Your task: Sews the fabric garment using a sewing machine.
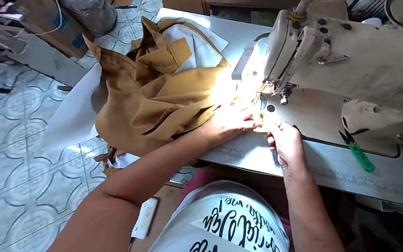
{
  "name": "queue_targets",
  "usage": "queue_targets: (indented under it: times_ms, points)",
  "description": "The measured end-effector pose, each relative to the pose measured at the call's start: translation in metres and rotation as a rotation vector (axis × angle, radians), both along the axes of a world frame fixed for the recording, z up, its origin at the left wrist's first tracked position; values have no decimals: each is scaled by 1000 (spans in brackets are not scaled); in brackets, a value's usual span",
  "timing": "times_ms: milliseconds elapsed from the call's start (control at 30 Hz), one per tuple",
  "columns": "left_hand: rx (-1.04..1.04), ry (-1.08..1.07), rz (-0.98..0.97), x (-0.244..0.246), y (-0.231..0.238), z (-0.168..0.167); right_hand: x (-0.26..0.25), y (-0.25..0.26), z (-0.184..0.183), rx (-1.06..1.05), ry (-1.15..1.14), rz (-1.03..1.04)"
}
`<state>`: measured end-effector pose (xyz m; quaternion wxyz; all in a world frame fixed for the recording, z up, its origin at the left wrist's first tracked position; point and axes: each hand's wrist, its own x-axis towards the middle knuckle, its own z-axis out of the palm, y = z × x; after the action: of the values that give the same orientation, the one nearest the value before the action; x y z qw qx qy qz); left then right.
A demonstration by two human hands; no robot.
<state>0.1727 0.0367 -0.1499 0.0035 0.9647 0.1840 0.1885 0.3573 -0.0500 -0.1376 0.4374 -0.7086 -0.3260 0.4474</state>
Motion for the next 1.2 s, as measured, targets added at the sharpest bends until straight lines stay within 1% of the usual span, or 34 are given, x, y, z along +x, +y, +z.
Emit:
queue_targets:
  times_ms: [100,200,267,333,433,633,700,833,900,1067,1200]
  points:
    - [9,9,68,4,-4,0,-2,-4,-3,55,-1,-6]
    - [14,43,111,9,-5,0,-6,-11,-8,120,-100,47]
    - [20,70,125,11,-6,0,-8,-12,-8,117,-147,65]
    - [44,47,97,6,-5,0,-7,-11,-7,107,-129,57]
    - [64,-68,44,-2,-5,-6,-2,-9,-5,80,-56,51]
    - [48,68,100,4,-9,-4,-2,-8,-5,57,-37,60]
    - [46,50,86,4,-7,-6,-3,-9,-6,72,-53,61]
    - [50,-122,86,-5,-9,-12,-7,-11,-10,151,-175,74]
    - [42,-159,89,-6,-10,-16,-7,-11,-16,214,-256,88]
    - [17,-54,88,-1,-11,-11,-10,-11,-20,287,-317,104]
    - [6,-46,62,0,-9,-12,-18,-11,-15,294,-392,106]
